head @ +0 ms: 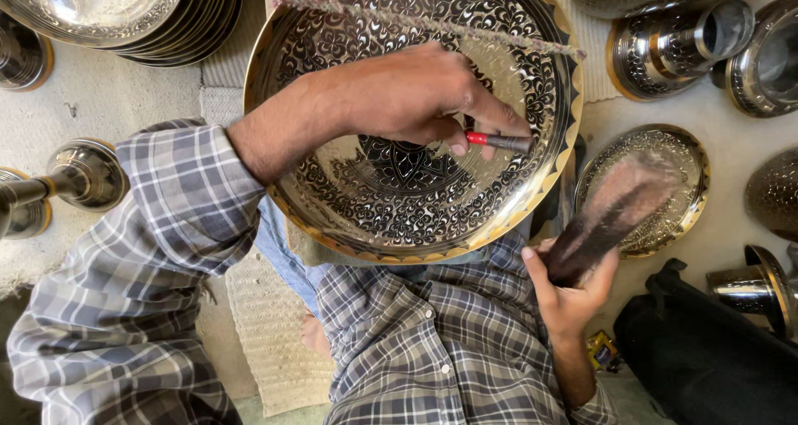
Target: The person engraves a decorative pattern on a large metal plate using a chisel and hammer. They repeatedly strike the chisel to create intricate designs, occasionally pausing to inspect the work.
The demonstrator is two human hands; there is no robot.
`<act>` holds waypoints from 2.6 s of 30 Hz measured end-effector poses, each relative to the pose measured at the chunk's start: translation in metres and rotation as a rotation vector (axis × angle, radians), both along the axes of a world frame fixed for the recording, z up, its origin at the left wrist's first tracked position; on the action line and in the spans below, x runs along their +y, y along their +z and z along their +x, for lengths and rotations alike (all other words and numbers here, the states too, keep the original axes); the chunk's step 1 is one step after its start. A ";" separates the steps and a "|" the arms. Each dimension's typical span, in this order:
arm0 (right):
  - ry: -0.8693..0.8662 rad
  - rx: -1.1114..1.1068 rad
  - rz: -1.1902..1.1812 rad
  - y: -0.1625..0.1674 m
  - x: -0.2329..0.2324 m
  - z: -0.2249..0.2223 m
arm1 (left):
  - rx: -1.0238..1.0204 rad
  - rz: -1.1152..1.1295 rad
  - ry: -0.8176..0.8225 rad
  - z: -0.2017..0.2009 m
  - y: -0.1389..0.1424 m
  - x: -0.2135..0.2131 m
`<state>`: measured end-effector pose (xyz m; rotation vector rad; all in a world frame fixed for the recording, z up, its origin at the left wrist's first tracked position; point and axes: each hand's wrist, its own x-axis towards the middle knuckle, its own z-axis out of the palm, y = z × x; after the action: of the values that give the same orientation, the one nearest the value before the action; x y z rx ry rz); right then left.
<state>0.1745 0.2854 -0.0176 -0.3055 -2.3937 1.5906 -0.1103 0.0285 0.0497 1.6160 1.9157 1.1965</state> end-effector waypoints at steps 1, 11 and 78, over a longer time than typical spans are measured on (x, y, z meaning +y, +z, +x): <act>-0.004 0.012 0.007 -0.001 -0.001 -0.001 | -0.010 -0.037 -0.010 -0.001 0.002 0.000; 0.022 0.198 0.002 0.004 0.005 -0.022 | -0.058 -0.044 -0.079 -0.003 0.001 0.003; 0.500 -0.268 0.440 0.112 0.072 -0.195 | -0.074 0.321 1.041 0.090 -0.035 -0.022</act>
<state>-0.0203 0.3573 0.0944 0.1952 -3.1230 1.1809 -0.0204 0.0063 0.0151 0.5651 2.6944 1.9580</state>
